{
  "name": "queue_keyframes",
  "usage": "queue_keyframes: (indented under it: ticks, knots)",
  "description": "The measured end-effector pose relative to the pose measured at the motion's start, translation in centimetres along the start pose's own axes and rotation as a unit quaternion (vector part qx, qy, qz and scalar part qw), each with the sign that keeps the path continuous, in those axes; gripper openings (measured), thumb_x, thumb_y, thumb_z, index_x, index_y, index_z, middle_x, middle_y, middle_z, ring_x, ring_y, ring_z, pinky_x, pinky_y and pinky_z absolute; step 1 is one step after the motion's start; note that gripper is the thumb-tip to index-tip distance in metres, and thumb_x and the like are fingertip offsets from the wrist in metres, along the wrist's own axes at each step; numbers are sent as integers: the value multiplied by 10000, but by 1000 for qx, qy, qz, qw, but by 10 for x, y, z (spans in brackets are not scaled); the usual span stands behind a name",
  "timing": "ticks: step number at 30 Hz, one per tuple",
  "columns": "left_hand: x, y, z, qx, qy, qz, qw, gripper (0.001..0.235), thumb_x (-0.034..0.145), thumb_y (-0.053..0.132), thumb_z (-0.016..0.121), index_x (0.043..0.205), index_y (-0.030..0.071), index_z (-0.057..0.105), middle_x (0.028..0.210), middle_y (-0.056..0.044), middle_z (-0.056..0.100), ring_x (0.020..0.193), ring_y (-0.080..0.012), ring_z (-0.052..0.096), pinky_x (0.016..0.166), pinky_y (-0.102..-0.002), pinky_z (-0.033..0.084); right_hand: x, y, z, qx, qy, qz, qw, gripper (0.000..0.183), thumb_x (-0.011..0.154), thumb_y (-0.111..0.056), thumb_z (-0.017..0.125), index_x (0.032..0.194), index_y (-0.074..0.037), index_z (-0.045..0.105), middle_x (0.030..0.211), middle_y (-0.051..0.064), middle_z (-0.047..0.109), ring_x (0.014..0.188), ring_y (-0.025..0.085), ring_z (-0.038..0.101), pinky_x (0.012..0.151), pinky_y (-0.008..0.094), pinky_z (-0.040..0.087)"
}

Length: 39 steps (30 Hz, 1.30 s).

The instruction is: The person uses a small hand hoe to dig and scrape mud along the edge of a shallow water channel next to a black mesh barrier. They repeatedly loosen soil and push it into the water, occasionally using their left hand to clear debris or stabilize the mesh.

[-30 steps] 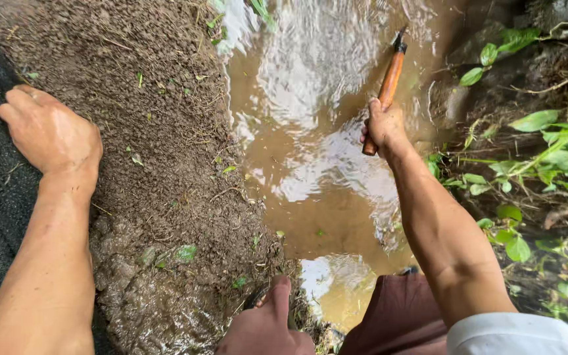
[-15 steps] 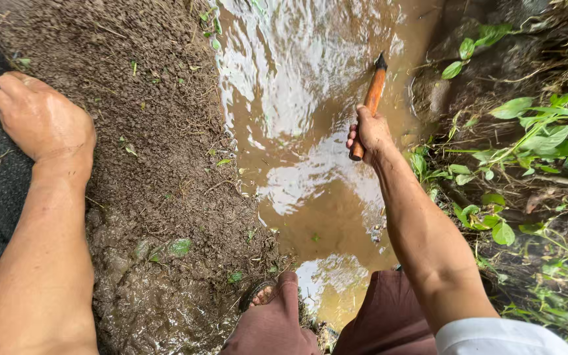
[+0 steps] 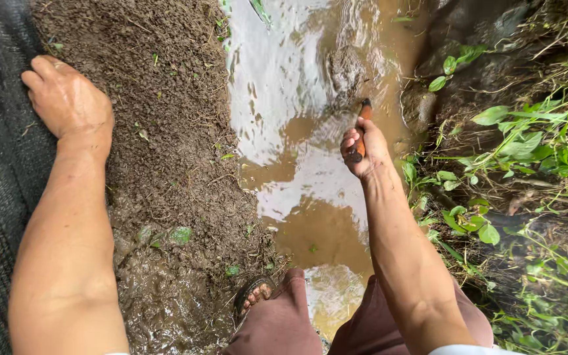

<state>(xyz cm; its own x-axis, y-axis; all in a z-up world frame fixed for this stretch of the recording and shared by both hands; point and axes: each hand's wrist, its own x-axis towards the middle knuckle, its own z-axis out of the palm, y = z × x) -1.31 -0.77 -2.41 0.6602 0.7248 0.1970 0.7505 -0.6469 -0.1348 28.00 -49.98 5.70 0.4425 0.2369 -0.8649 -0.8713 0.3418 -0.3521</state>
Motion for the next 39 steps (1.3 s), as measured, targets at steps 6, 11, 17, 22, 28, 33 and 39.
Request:
queue_keyframes:
  ticks: [6,11,17,22,28,33,39]
  knots:
    - [4,4,-10,-17,-5,-19,1000,418,965,148,685,1192,-195,614,1215,-194,518,1063,-357,512,868,-417,527,-39,12,12,11,-47,40,998,266,1017,-251,582,811,-116,483,627,-23,526,485,75,508,432,196,473]
    - [3,7,-17,-143,39,-106,983,357,936,144,630,1207,-88,644,1166,-181,536,1047,-347,530,905,-427,521,-101,53,64,3,-86,103,991,249,1018,-268,595,883,-72,523,667,-28,538,504,67,517,433,191,473]
    - [-1,24,-20,-81,19,-103,991,574,956,103,590,1465,-146,497,1226,-159,549,1067,-317,532,898,-374,523,-181,132,144,-175,-148,-26,973,233,1017,-281,623,1002,-60,553,708,-8,548,521,73,508,431,229,452]
    - [-4,20,-33,-105,11,-113,988,603,908,119,606,1447,-129,499,1194,-149,544,1036,-315,522,882,-393,514,-165,250,219,-505,-189,-260,801,262,999,-279,593,1101,-120,411,693,30,516,483,167,539,380,331,473]
    - [-2,18,-40,-160,-26,-106,981,313,885,117,624,1121,-77,692,1212,-157,531,1090,-343,505,925,-439,499,-125,305,236,-656,-205,-393,611,263,1061,-223,554,1166,-62,374,783,118,674,541,237,643,415,372,522]
    - [-5,25,-28,-177,26,-107,978,272,904,93,638,1100,-78,715,1208,-153,531,1094,-350,505,953,-446,493,-126,284,220,-672,-196,-468,540,301,1034,-199,615,1209,-41,427,769,131,658,586,249,651,518,411,519]
    - [0,20,-26,-162,-8,-111,981,286,870,116,640,1064,-80,717,1208,-181,531,1083,-366,507,944,-451,490,-131,279,236,-638,-224,-459,576,281,1048,-198,563,1225,-43,411,796,110,669,601,214,682,503,391,547]
